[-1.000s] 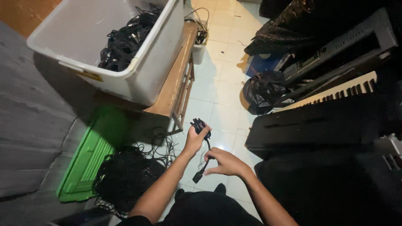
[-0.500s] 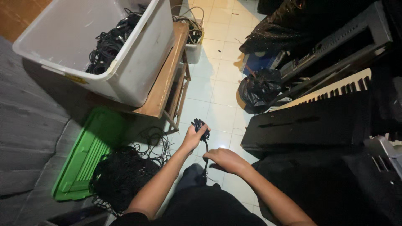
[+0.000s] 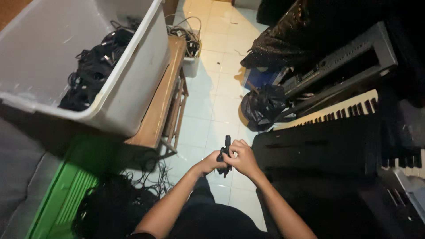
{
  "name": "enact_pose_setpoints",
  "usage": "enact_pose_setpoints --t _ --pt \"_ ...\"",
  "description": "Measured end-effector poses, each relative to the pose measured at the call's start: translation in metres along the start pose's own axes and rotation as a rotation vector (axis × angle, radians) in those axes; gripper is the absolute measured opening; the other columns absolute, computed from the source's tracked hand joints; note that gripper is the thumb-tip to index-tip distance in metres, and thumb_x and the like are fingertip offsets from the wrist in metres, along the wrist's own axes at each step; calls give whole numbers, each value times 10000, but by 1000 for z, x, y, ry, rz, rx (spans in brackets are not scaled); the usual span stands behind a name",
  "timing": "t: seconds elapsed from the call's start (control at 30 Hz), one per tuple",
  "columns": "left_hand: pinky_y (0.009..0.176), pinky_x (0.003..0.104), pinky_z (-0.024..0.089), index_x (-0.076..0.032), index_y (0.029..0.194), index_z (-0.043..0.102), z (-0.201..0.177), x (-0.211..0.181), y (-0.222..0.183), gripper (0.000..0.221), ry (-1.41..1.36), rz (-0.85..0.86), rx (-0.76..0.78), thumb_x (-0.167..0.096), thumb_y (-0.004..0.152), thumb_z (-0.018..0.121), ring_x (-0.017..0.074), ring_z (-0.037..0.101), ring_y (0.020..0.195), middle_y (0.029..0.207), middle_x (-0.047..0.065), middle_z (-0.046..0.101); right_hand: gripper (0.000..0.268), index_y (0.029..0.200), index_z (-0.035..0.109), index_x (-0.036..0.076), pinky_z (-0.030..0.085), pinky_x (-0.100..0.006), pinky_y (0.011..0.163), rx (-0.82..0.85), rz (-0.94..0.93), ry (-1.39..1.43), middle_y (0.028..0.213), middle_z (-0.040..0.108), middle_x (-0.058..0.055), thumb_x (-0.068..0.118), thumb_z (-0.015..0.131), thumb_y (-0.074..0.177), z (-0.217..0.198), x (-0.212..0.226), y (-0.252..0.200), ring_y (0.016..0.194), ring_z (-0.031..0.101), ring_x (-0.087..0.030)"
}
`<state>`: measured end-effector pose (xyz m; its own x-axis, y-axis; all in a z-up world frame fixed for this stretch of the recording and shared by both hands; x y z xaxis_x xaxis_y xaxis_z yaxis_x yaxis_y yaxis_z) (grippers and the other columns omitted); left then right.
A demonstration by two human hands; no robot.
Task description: The person organizes audio cables by hand, coiling them into loops and placing them inside a plastic storage bin.
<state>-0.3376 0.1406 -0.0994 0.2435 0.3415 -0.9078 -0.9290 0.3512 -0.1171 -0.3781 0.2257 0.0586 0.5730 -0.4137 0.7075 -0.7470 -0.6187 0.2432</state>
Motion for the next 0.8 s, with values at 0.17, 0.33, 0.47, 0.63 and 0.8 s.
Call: enact_pose_setpoints --t 0.17,0.33,0.47,0.63,0.8 --pt "738 292 560 -13 1089 628 -39 -46 22 326 83 -86 52 -58 801 774 141 706 832 882 51 721 367 743 501 23 445 -443 883 -116 -107 -10 1110 540 -189 205 814 685 6 9 64 1034 514 -397" --pt "808 329 591 -12 1021 609 -91 -59 45 221 -107 -169 131 -61 844 732 194 734 824 850 106 725 448 1090 577 1 436 -414 978 63 -138 171 1289 569 -217 186 800 748 28 9 149 1186 545 -349" --pt "829 345 572 26 1019 646 -123 -93 61 199 -115 -86 290 -96 872 704 200 705 837 866 110 710 336 1160 714 51 566 -311 864 429 155 343 1107 739 -115 224 799 883 75 -46 193 967 705 -171" --pt "816 356 564 5 1031 621 -159 -130 72 248 -239 -66 289 -111 836 721 220 701 823 836 113 698 385 1249 616 27 471 -276 795 351 281 793 970 631 -42 125 767 908 108 -94 220 894 586 -112" --pt "814 344 564 -14 1048 624 -196 -152 92 248 -228 21 192 -141 848 697 199 697 823 849 102 700 274 1164 634 9 541 -278 726 326 442 955 947 680 -41 155 698 942 137 -98 245 813 652 -125"
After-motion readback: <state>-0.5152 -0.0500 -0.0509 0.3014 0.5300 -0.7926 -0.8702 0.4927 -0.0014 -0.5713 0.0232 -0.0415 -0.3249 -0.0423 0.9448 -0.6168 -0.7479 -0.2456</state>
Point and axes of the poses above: each hand's wrist, its own y-axis towards the middle knuckle, its own z-axis out of the palm, x = y × z, the point moved 9 cm from there along y, towards the middle knuckle
